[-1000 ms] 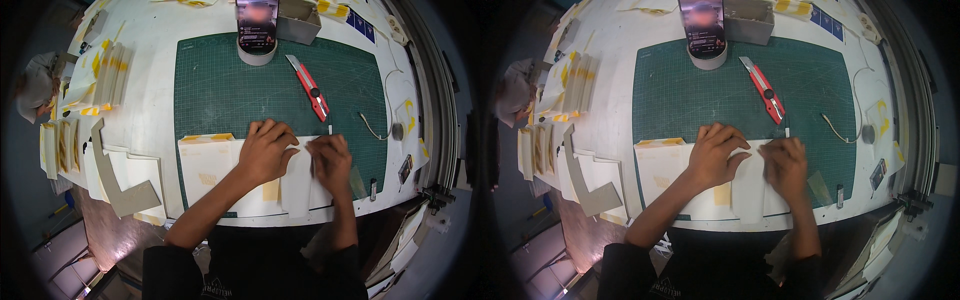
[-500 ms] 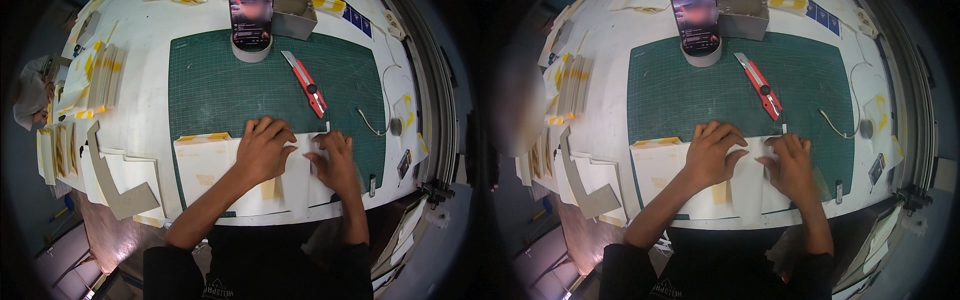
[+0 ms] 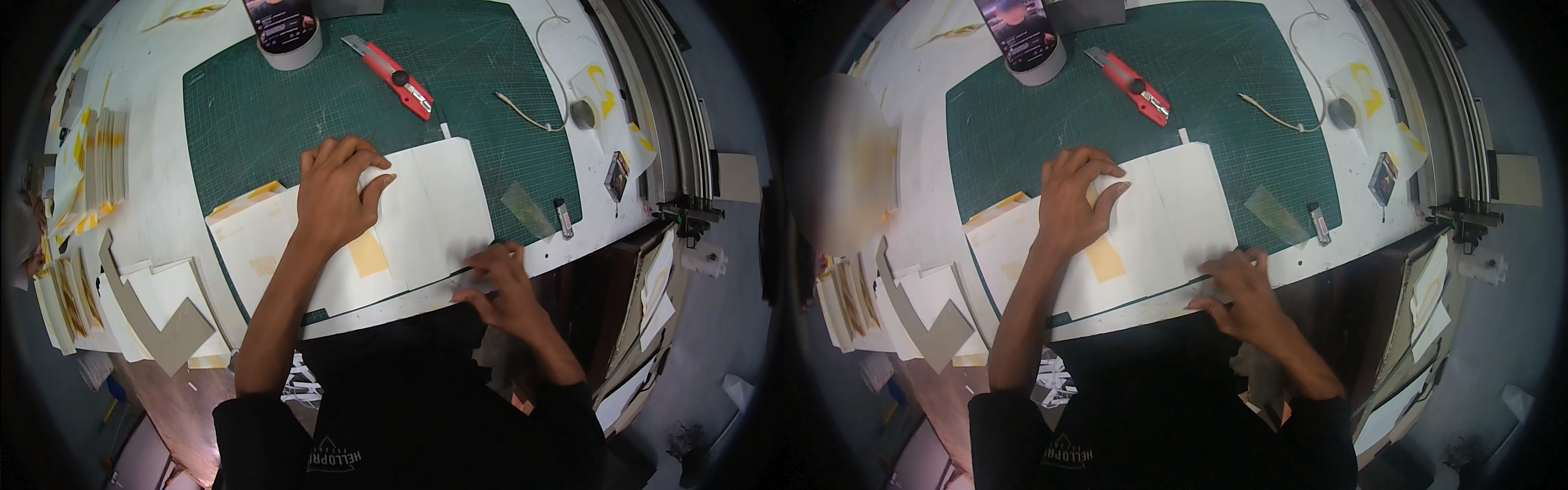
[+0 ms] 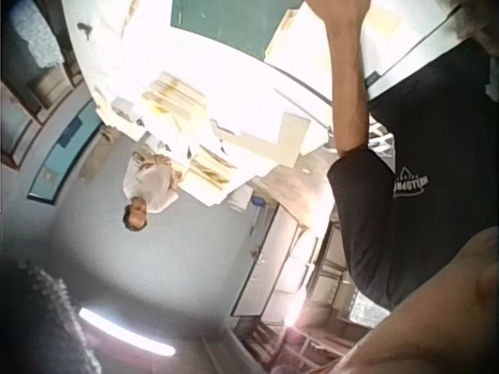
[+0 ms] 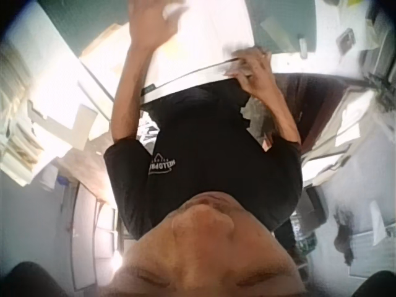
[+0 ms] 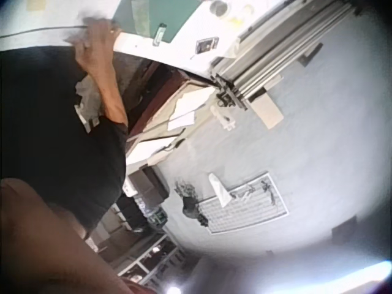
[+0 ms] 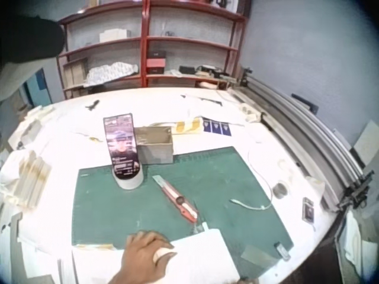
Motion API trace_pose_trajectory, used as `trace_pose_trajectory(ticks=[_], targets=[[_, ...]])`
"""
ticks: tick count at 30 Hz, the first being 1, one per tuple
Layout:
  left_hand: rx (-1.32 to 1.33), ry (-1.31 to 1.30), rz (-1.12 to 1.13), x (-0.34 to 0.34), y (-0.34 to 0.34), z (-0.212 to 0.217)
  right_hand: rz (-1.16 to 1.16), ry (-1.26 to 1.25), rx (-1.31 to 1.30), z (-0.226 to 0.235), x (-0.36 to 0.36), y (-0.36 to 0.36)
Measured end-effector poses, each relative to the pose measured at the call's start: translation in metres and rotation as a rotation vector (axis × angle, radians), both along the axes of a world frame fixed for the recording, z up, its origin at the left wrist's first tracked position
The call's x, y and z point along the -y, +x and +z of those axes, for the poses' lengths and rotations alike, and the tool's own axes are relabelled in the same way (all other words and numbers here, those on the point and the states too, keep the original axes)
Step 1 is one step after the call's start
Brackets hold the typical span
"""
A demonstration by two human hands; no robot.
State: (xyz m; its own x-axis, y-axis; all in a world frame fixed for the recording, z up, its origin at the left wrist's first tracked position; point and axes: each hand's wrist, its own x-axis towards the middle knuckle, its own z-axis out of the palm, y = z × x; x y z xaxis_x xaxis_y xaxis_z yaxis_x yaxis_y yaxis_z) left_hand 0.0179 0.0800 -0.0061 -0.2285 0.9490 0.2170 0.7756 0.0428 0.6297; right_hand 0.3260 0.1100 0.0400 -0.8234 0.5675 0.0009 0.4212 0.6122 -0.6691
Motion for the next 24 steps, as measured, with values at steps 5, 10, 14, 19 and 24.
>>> trace_pose_trajectory(ticks=[5, 10, 14, 19, 24], targets=[[-0.026, 0.047, -0.015, -0.003, -0.001, 0.002, -0.149, 0.352, -0.073, -0.014, -0.027, -0.048], [0.0, 0.072, -0.012, -0.001, 0.001, 0.0, -0.213, 0.43, 0.008, -0.024, -0.075, -0.116], [-0.008, 0.073, -0.01, 0.001, 0.001, 0.001, -0.287, 0.233, 0.051, -0.012, -0.097, -0.138], [0.029, 0.048, -0.044, 0.004, 0.0, 0.006, -0.474, 0.052, 0.203, -0.01, -0.096, -0.146], [0.009, 0.053, -0.034, 0.003, -0.001, 0.007, -0.57, 0.002, 0.22, -0.016, -0.1, -0.157]])
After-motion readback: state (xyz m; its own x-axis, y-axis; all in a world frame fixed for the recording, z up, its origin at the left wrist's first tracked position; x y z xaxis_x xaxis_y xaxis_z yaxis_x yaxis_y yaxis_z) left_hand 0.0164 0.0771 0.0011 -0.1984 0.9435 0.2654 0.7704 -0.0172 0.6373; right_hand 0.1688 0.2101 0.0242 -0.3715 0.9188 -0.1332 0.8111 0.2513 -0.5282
